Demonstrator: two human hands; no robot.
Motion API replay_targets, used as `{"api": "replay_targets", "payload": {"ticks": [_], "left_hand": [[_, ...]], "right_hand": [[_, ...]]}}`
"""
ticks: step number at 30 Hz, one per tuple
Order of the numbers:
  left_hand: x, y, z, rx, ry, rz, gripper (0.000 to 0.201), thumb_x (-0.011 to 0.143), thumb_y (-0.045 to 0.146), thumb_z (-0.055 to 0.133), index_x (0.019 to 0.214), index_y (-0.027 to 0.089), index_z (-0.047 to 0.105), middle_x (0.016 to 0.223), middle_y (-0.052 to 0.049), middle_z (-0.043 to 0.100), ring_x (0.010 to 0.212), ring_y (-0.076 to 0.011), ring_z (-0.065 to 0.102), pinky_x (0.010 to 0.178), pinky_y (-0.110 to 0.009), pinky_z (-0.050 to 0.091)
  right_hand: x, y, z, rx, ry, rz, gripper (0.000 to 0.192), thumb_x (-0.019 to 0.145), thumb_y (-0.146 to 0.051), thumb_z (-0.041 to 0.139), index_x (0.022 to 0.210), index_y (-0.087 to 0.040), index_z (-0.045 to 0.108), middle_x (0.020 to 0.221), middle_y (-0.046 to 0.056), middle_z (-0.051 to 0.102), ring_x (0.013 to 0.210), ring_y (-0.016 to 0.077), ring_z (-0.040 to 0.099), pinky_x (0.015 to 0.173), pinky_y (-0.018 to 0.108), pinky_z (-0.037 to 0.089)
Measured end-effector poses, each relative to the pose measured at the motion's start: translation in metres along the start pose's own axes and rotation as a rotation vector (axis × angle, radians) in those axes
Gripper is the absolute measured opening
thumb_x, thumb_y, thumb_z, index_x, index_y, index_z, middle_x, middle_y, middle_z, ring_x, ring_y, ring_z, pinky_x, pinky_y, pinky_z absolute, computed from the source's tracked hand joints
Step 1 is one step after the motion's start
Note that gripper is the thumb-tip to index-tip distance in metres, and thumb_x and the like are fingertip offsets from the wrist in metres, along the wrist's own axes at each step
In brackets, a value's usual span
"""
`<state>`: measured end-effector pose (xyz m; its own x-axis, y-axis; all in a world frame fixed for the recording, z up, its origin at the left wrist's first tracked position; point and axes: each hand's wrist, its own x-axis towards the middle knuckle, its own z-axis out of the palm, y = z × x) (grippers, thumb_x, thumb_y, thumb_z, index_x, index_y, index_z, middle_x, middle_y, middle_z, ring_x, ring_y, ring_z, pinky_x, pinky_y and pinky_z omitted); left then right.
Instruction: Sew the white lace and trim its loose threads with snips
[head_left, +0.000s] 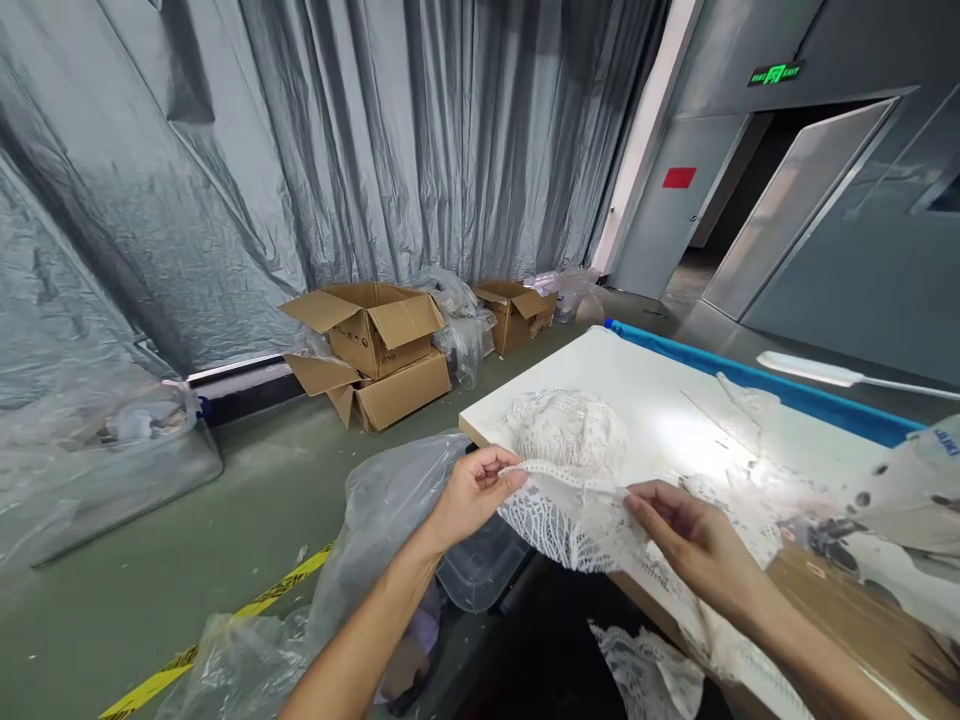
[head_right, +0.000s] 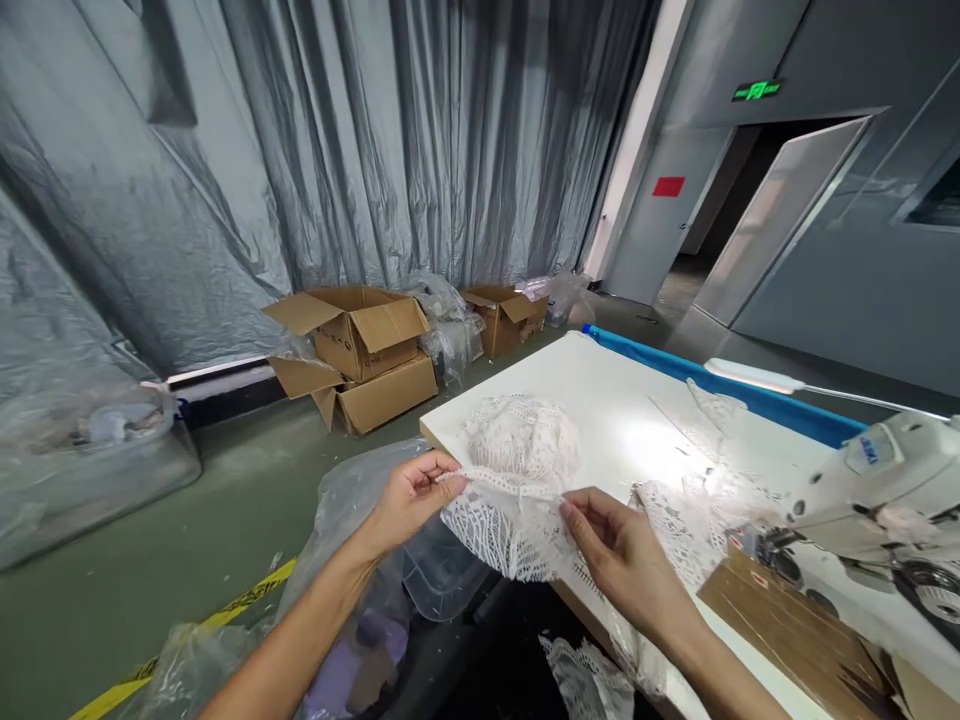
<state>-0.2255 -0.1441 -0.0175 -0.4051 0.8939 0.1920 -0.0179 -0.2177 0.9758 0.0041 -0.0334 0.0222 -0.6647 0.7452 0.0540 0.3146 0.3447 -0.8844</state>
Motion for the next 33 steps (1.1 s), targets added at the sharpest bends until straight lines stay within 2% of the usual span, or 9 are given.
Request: {"api": "replay_targets", "payload": {"ticks": [3,5,9,12,17,22,25,29,33], "left_hand": [[0.038,0.012,0.003,0.163,0.034,0.194,0.024,0.077,0.039,0.071,0.085,0.016,0.067,0.092,-0.008,0.069,0.086,-0.0183,0.063,0.079,-0.029,0.048],[0.062,0.016,0.005,0.298,0.022,0.317,0.016,0.08,0.033,0.068,0.083,0.017,0.067,0.106,-0.01,0.068,0.101,-0.0217,0.062,0.093,-0.034,0.045],[0.088,0.012,0.007,0.544,-0.085,0.398,0.007,0.081,0.026,0.064,0.08,0.02,0.066,0.121,-0.01,0.065,0.112,-0.0236,0.059,0.101,-0.04,0.04],[0.089,0.006,0.008,0.673,-0.1,0.406,0.005,0.081,0.024,0.064,0.079,0.021,0.066,0.113,-0.008,0.069,0.108,-0.0237,0.062,0.1,-0.041,0.041],[0.08,0.0,0.011,0.721,0.06,0.487,0.006,0.083,0.026,0.063,0.081,0.022,0.067,0.095,-0.005,0.074,0.094,-0.0216,0.067,0.094,-0.038,0.045],[0.074,-0.01,0.011,0.817,0.169,0.567,0.008,0.085,0.026,0.058,0.083,0.022,0.065,0.086,-0.005,0.071,0.087,-0.0207,0.065,0.086,-0.036,0.047],[0.074,-0.017,0.009,0.877,0.205,0.585,0.018,0.087,0.022,0.052,0.101,0.021,0.063,0.087,-0.005,0.069,0.089,-0.0208,0.062,0.086,-0.036,0.047],[0.078,-0.022,0.009,0.951,0.121,0.644,0.03,0.089,0.017,0.044,0.113,0.02,0.062,0.088,-0.007,0.064,0.087,-0.0205,0.059,0.084,-0.037,0.046],[0.09,-0.019,0.012,0.962,0.147,0.607,0.025,0.089,0.017,0.046,0.1,0.021,0.068,0.087,-0.006,0.06,0.086,-0.0195,0.058,0.082,-0.035,0.046]], "right_hand": [[0.026,-0.003,-0.002,-0.074,0.163,-0.077,0.04,0.089,-0.054,0.053,0.095,-0.017,0.066,0.074,0.004,0.062,0.064,0.0165,0.057,0.055,0.028,0.046],[0.043,-0.002,0.0,-0.161,0.282,-0.154,0.036,0.088,-0.051,0.053,0.091,-0.018,0.066,0.089,0.008,0.065,0.074,0.0195,0.06,0.062,0.032,0.049],[0.059,0.006,0.009,-0.337,0.386,-0.285,0.024,0.088,-0.04,0.053,0.087,-0.019,0.064,0.106,0.012,0.066,0.091,0.0253,0.061,0.074,0.04,0.05],[0.059,0.013,0.015,-0.49,0.383,-0.353,0.017,0.089,-0.031,0.052,0.088,-0.02,0.064,0.092,0.009,0.069,0.088,0.0266,0.06,0.072,0.039,0.047],[0.056,0.018,0.02,-0.707,0.456,-0.521,0.016,0.09,-0.018,0.05,0.084,-0.017,0.065,0.083,0.009,0.069,0.078,0.023,0.058,0.064,0.033,0.038],[0.044,0.015,0.03,-0.877,0.4,-0.908,0.022,0.091,-0.006,0.045,0.081,-0.015,0.062,0.082,0.008,0.067,0.07,0.0185,0.053,0.064,0.033,0.032],[0.037,0.013,0.036,-0.906,0.312,-1.048,0.028,0.092,-0.003,0.041,0.077,-0.016,0.061,0.084,0.009,0.068,0.073,0.0191,0.054,0.067,0.034,0.032],[0.039,0.016,0.034,-0.851,0.357,-0.983,0.027,0.091,-0.003,0.041,0.079,-0.016,0.061,0.084,0.009,0.067,0.076,0.0192,0.057,0.069,0.034,0.035],[0.056,0.018,0.023,-0.573,0.458,-0.656,0.019,0.089,-0.012,0.043,0.089,-0.017,0.061,0.086,0.009,0.067,0.073,0.0197,0.059,0.066,0.033,0.041]]}}
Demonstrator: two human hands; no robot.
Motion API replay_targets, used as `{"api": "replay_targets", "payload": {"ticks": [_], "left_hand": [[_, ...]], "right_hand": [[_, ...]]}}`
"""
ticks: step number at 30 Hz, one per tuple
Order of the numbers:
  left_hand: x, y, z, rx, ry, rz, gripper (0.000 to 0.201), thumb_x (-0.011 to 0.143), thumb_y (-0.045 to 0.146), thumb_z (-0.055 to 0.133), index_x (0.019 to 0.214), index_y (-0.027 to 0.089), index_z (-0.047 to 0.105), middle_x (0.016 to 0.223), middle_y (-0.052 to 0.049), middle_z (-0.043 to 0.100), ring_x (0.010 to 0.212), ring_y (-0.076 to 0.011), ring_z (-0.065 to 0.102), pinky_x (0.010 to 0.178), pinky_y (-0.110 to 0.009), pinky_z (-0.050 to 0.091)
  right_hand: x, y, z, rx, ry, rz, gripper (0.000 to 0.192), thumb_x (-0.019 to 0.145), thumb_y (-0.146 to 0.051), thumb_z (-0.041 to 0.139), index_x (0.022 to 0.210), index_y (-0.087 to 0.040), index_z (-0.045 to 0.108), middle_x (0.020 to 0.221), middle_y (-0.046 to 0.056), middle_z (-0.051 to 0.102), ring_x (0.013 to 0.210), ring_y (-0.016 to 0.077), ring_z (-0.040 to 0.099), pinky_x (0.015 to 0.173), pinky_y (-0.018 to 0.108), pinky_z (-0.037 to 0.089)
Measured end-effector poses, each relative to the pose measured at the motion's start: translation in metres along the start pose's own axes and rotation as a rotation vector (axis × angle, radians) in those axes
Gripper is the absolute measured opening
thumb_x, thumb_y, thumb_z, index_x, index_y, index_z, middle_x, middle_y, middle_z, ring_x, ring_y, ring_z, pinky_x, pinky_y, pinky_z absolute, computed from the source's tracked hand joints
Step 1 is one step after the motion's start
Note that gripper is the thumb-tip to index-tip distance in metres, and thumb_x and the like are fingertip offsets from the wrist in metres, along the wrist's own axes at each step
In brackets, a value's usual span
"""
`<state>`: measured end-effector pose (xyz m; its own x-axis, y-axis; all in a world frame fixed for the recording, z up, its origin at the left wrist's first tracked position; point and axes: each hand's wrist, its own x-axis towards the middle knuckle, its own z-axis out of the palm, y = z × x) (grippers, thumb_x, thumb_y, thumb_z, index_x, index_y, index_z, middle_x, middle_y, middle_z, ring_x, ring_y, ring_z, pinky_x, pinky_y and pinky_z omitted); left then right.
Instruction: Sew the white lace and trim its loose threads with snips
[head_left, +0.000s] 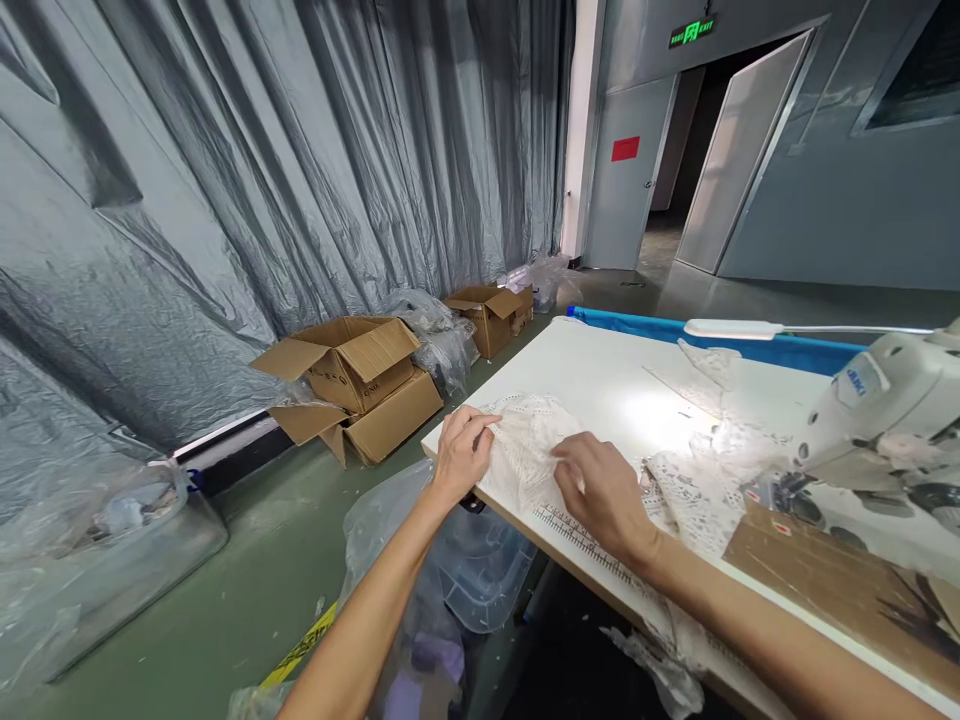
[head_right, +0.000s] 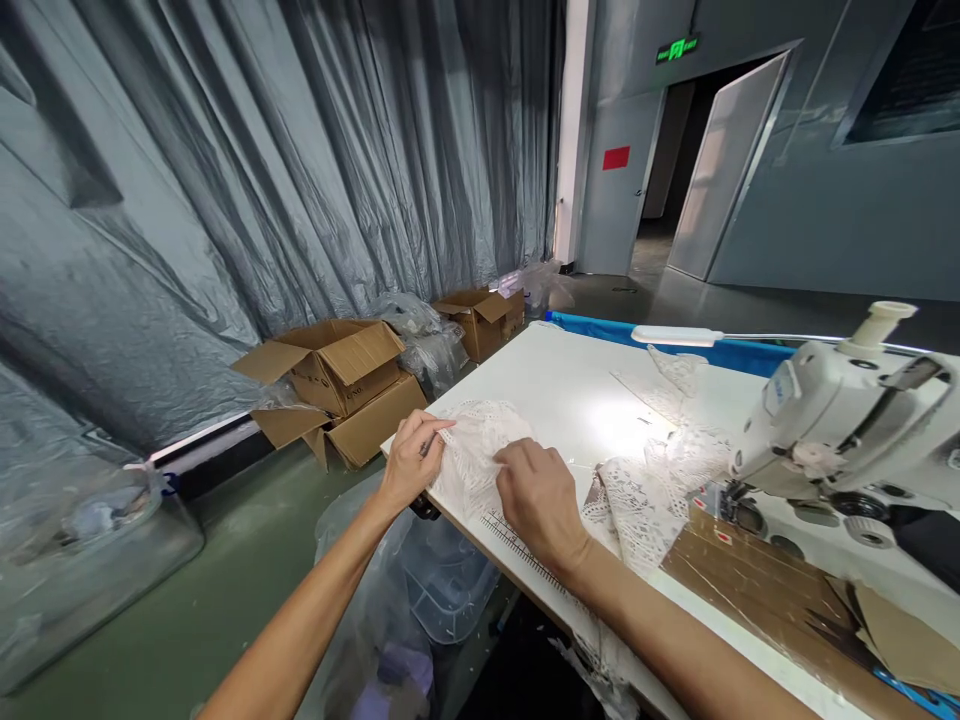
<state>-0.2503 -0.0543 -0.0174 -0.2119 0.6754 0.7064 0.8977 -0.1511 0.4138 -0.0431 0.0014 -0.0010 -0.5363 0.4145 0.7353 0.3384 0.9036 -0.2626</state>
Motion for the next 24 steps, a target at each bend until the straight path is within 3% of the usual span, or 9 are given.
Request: {"api": "replay_targets", "payload": {"ticks": [2,4,7,10,12,15,18,24], "left_hand": [[0.009,0.001,0.002,-0.042,0.017,-0.08,0.021,0.089,0.021,0.049,0.099,0.021,0.068,0.094,-0.007,0.059,0.09,-0.0194,0.058,0.083,-0.034,0.047],[0.017,0.005,0.003,-0.102,0.019,-0.15,0.026,0.091,0.025,0.048,0.11,0.02,0.064,0.107,-0.009,0.059,0.099,-0.0201,0.058,0.088,-0.034,0.047],[0.025,0.012,0.006,-0.188,-0.098,-0.123,0.042,0.095,0.029,0.042,0.135,0.021,0.047,0.132,-0.011,0.052,0.121,-0.0217,0.051,0.102,-0.036,0.041],[0.032,0.017,0.013,-0.194,-0.295,-0.082,0.051,0.092,0.038,0.048,0.141,0.027,0.043,0.143,-0.007,0.047,0.131,-0.0257,0.044,0.109,-0.04,0.034],[0.038,0.016,0.022,-0.191,-0.357,-0.173,0.046,0.092,0.043,0.047,0.135,0.029,0.052,0.136,-0.005,0.055,0.126,-0.0272,0.049,0.107,-0.042,0.036],[0.052,0.007,0.037,-0.238,-0.355,-0.313,0.037,0.092,0.043,0.046,0.115,0.025,0.069,0.119,-0.005,0.068,0.115,-0.0278,0.059,0.102,-0.04,0.042],[0.064,-0.003,0.047,-0.266,-0.347,-0.315,0.031,0.089,0.038,0.052,0.102,0.021,0.075,0.114,-0.006,0.071,0.111,-0.0266,0.061,0.1,-0.037,0.044],[0.07,-0.006,0.05,-0.265,-0.331,-0.236,0.033,0.09,0.034,0.05,0.109,0.019,0.072,0.111,-0.007,0.071,0.105,-0.0227,0.063,0.094,-0.033,0.046]], "right_hand": [[0.011,0.008,0.002,0.15,0.006,0.285,0.016,0.085,-0.018,0.046,0.091,-0.018,0.061,0.086,0.007,0.067,0.072,0.0201,0.06,0.065,0.033,0.045],[0.022,0.015,0.005,0.287,-0.001,0.538,0.014,0.08,-0.023,0.05,0.089,-0.019,0.061,0.081,0.006,0.067,0.072,0.0208,0.061,0.064,0.033,0.047],[0.037,0.024,0.011,0.428,-0.031,0.772,0.014,0.074,-0.026,0.055,0.083,-0.018,0.062,0.075,0.005,0.066,0.07,0.0209,0.061,0.062,0.032,0.047],[0.046,0.035,0.017,0.479,-0.055,0.845,0.014,0.071,-0.026,0.057,0.081,-0.018,0.063,0.075,0.005,0.066,0.067,0.0195,0.061,0.058,0.03,0.047],[0.052,0.044,0.023,0.481,-0.07,0.877,0.014,0.07,-0.026,0.058,0.081,-0.018,0.063,0.076,0.006,0.066,0.063,0.0186,0.06,0.054,0.029,0.046],[0.058,0.06,0.035,0.479,-0.098,0.957,0.013,0.07,-0.025,0.059,0.08,-0.017,0.062,0.071,0.007,0.065,0.054,0.0178,0.057,0.046,0.029,0.042],[0.061,0.072,0.048,0.47,-0.12,1.018,0.012,0.068,-0.023,0.061,0.078,-0.016,0.061,0.063,0.006,0.063,0.048,0.0176,0.054,0.042,0.029,0.039],[0.053,0.066,0.055,0.445,-0.057,0.979,0.017,0.072,-0.024,0.056,0.087,-0.019,0.063,0.084,0.009,0.068,0.067,0.0198,0.061,0.054,0.029,0.045]]}}
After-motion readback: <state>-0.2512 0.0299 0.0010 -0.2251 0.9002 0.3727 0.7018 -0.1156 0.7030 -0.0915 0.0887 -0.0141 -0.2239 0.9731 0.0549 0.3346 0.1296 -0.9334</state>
